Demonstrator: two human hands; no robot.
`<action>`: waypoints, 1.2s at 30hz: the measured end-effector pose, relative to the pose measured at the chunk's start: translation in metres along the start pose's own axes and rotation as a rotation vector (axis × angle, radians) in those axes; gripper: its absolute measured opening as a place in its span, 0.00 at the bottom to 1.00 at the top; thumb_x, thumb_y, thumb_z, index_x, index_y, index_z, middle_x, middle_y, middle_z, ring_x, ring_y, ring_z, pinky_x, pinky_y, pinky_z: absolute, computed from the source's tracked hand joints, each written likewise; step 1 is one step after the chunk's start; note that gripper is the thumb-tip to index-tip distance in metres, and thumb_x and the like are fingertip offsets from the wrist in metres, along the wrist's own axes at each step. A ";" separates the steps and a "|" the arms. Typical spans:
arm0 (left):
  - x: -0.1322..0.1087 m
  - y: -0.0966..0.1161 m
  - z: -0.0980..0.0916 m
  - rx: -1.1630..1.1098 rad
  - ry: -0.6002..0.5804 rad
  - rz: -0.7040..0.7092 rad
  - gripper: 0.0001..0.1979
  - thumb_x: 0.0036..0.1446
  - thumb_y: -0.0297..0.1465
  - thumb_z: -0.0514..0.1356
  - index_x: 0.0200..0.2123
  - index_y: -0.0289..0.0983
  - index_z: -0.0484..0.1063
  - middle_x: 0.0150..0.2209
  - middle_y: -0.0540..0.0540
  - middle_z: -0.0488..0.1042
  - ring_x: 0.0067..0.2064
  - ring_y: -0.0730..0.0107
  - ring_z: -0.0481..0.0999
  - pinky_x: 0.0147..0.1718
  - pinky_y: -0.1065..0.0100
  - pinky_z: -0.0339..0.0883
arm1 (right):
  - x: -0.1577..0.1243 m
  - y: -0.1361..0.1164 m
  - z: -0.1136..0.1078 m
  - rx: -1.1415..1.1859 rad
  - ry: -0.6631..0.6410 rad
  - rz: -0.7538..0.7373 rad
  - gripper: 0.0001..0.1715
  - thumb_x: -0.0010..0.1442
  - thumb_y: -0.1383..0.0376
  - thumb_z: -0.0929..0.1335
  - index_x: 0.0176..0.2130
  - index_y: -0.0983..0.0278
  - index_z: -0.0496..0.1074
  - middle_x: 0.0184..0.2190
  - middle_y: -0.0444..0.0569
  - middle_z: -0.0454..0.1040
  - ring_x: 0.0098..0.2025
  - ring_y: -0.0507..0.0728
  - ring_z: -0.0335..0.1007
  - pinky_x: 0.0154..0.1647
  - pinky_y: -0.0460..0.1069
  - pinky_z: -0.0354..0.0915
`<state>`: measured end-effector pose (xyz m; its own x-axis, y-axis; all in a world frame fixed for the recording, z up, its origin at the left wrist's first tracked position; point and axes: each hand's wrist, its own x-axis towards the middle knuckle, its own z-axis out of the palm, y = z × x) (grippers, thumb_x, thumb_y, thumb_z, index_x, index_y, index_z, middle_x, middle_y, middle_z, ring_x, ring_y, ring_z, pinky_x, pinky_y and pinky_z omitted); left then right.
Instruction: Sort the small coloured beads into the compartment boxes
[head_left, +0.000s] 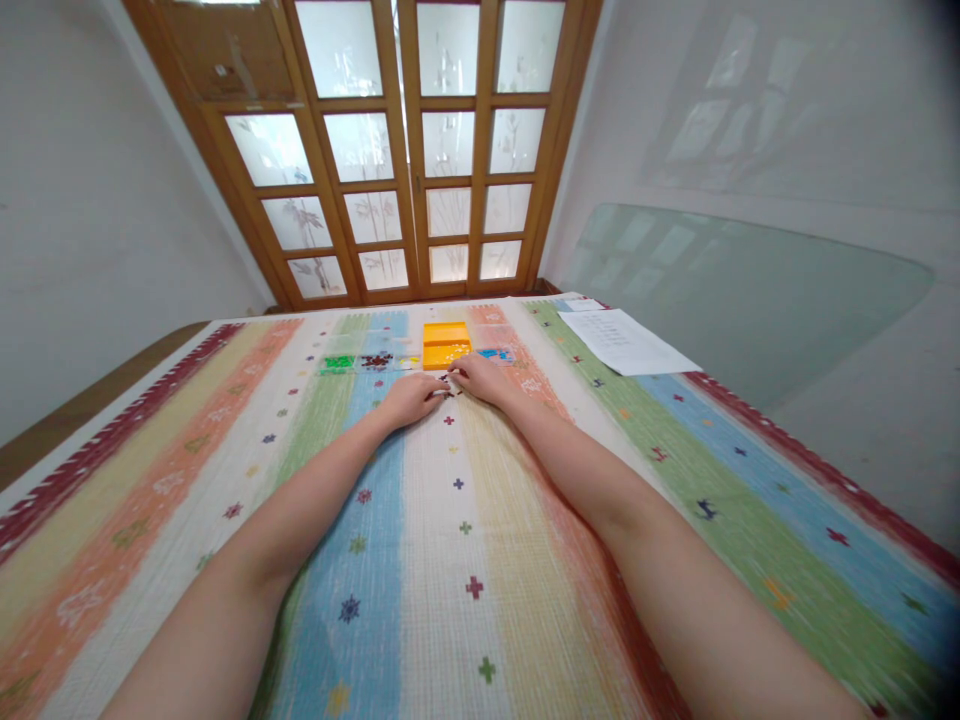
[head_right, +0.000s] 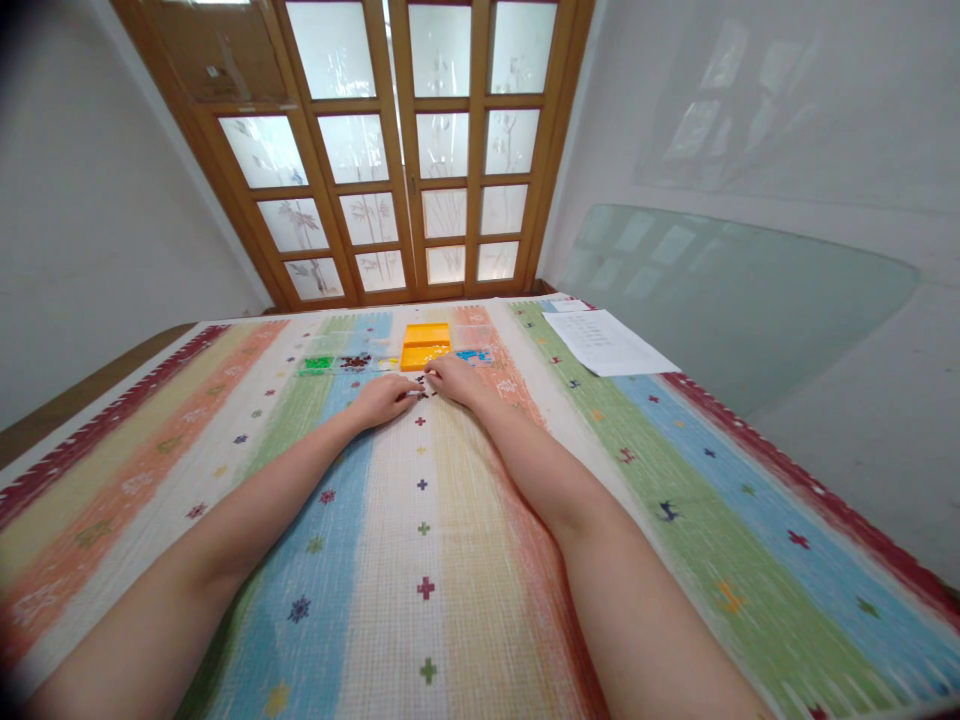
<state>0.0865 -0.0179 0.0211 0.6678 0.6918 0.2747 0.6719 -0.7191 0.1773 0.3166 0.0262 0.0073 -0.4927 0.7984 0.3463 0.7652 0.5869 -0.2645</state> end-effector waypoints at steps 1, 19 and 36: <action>0.000 0.003 0.000 0.013 -0.015 0.013 0.17 0.68 0.33 0.57 0.55 0.43 0.81 0.50 0.43 0.83 0.51 0.57 0.80 0.52 0.60 0.71 | 0.000 0.000 0.000 -0.001 0.001 0.004 0.12 0.70 0.66 0.68 0.44 0.62 0.83 0.43 0.52 0.83 0.45 0.59 0.76 0.46 0.49 0.64; 0.002 0.000 -0.002 -0.043 -0.031 -0.047 0.11 0.65 0.32 0.59 0.43 0.40 0.82 0.40 0.44 0.82 0.42 0.59 0.79 0.44 0.63 0.68 | -0.001 -0.010 -0.003 0.066 -0.036 -0.082 0.13 0.68 0.68 0.69 0.50 0.62 0.82 0.47 0.52 0.82 0.49 0.59 0.74 0.51 0.50 0.63; -0.019 -0.087 -0.016 -0.276 0.519 -0.891 0.13 0.66 0.34 0.55 0.47 0.37 0.77 0.39 0.45 0.84 0.34 0.66 0.80 0.36 0.69 0.68 | -0.001 -0.032 0.008 0.049 -0.065 -0.202 0.11 0.71 0.63 0.69 0.46 0.61 0.82 0.45 0.53 0.76 0.50 0.60 0.69 0.51 0.51 0.61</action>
<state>0.0104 0.0304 0.0160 -0.2901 0.9096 0.2975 0.7112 -0.0031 0.7030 0.2892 0.0076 0.0081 -0.6606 0.6700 0.3386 0.6280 0.7403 -0.2397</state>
